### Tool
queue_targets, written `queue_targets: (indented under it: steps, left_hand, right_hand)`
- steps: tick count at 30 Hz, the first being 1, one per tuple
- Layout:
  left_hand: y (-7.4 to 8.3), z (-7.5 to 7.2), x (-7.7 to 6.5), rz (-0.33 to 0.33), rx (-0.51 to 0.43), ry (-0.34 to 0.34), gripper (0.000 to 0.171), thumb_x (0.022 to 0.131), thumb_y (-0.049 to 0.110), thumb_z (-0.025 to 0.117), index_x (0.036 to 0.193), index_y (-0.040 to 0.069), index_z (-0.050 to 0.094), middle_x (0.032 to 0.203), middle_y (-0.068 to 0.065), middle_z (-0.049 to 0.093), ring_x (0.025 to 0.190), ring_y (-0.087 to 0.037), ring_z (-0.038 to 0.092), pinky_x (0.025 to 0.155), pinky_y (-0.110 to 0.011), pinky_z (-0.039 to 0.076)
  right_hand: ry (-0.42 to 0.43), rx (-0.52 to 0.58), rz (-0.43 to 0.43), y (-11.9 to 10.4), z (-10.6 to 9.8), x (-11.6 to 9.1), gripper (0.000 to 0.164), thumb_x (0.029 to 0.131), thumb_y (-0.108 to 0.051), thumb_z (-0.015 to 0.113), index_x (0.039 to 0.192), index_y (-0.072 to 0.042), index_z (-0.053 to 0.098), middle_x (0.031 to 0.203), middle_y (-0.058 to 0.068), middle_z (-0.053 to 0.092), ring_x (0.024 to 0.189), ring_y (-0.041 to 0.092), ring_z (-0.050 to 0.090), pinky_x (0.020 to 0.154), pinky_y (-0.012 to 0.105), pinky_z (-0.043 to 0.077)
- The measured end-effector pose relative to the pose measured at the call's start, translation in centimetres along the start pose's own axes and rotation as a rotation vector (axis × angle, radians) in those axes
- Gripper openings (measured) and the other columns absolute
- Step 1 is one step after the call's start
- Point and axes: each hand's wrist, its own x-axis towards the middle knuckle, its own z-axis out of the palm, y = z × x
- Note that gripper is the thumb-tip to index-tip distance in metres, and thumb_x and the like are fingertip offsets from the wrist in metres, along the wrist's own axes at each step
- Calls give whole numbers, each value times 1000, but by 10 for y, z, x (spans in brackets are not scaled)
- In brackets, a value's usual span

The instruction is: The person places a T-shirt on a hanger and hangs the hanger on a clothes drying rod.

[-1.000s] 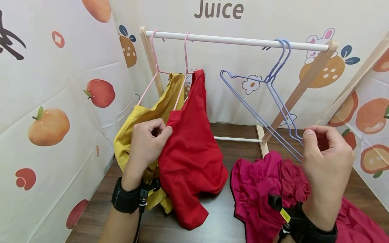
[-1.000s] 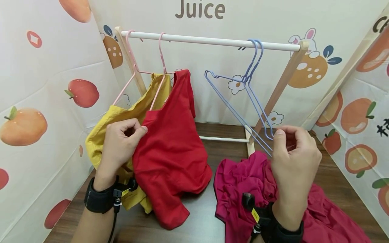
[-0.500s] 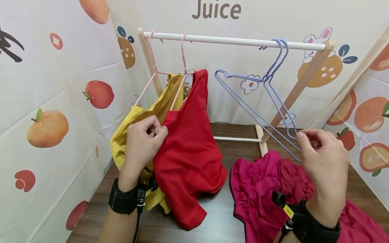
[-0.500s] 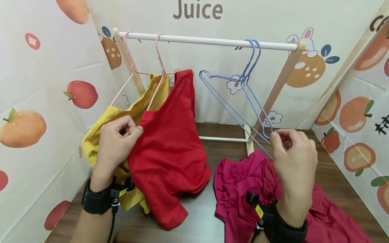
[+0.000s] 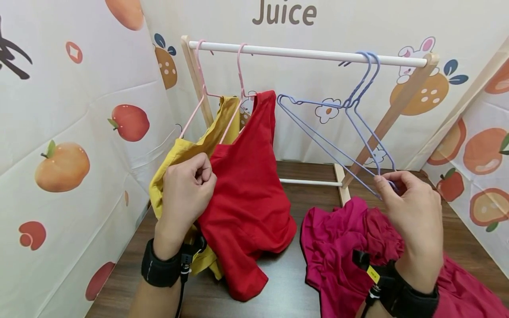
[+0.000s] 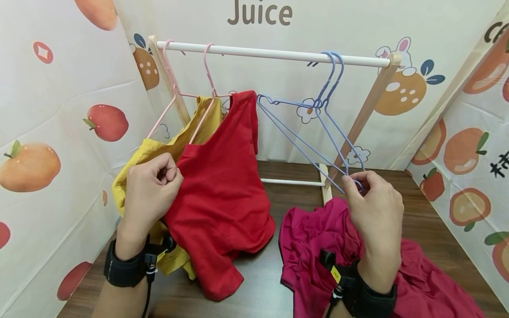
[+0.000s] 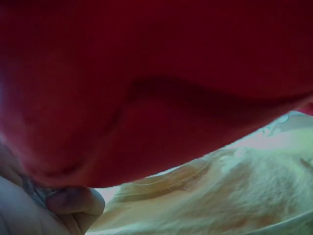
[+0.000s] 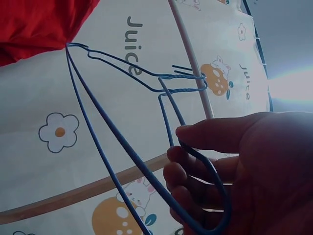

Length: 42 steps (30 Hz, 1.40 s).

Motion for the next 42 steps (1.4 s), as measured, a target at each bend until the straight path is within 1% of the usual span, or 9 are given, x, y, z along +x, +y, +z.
queue_targets:
  steps: [5,10,13,16,21,24,29,37,42]
  left_hand:
    - [4,-3,-3,-4,127,21,25,81,-6,56,65,11,49,53,-1,41,50,-16,35,51,-31,30]
    - [11,-6,-7,-100,262,29,12,90,9,65,80,9,58,62,-5,56,53,-22,48,53,-35,36]
    - [14,-7,-9,-150,280,10,16,93,22,70,88,9,61,70,-5,65,59,-25,58,54,-38,43]
    - [18,-4,-10,-157,255,-28,21,93,28,70,93,9,63,78,-6,69,65,-26,63,57,-42,48]
    - [25,5,-13,-137,197,-91,24,93,31,71,100,10,63,88,-6,70,68,-26,64,58,-43,51]
    - [29,12,-15,-117,183,-110,23,92,31,72,101,12,64,88,-6,70,65,-24,62,57,-42,51]
    - [35,24,-19,-68,166,-152,19,93,29,72,99,13,63,85,-3,68,57,-16,55,55,-35,49]
    - [45,49,-28,8,134,-214,17,90,27,74,94,16,62,75,3,61,55,-12,51,53,-30,45]
    - [54,69,-39,89,118,-243,15,89,27,75,93,17,64,81,4,64,63,-12,57,57,-30,47]
  right_hand:
    - [-55,15,-62,1,1,2,43,104,-44,53,110,-4,67,88,14,61,80,21,48,65,33,35]
    - [-182,162,-149,3,3,6,41,108,-40,45,109,-3,62,87,4,66,66,6,62,61,23,48]
    - [-247,254,-154,3,5,8,41,110,-38,40,114,-1,57,87,-2,67,64,6,69,59,24,55]
    - [-251,276,-156,3,6,9,40,111,-37,37,115,-1,54,81,-4,68,68,3,67,56,25,52]
    - [-210,287,-183,2,6,8,32,111,-31,38,112,-4,55,70,-2,64,66,4,62,52,30,40]
    - [-181,296,-197,1,4,4,26,111,-31,39,108,-10,55,66,-4,63,67,6,60,55,30,39]
    - [-154,373,-208,0,-1,-2,20,110,-28,44,105,-14,57,66,-3,63,61,13,56,54,27,42]
    - [-146,577,-257,5,-10,-9,16,108,-16,48,103,-7,60,66,0,63,53,16,51,48,29,39]
    - [-163,765,-277,6,-16,-13,18,107,-12,50,98,0,60,66,4,64,54,14,56,45,30,37]
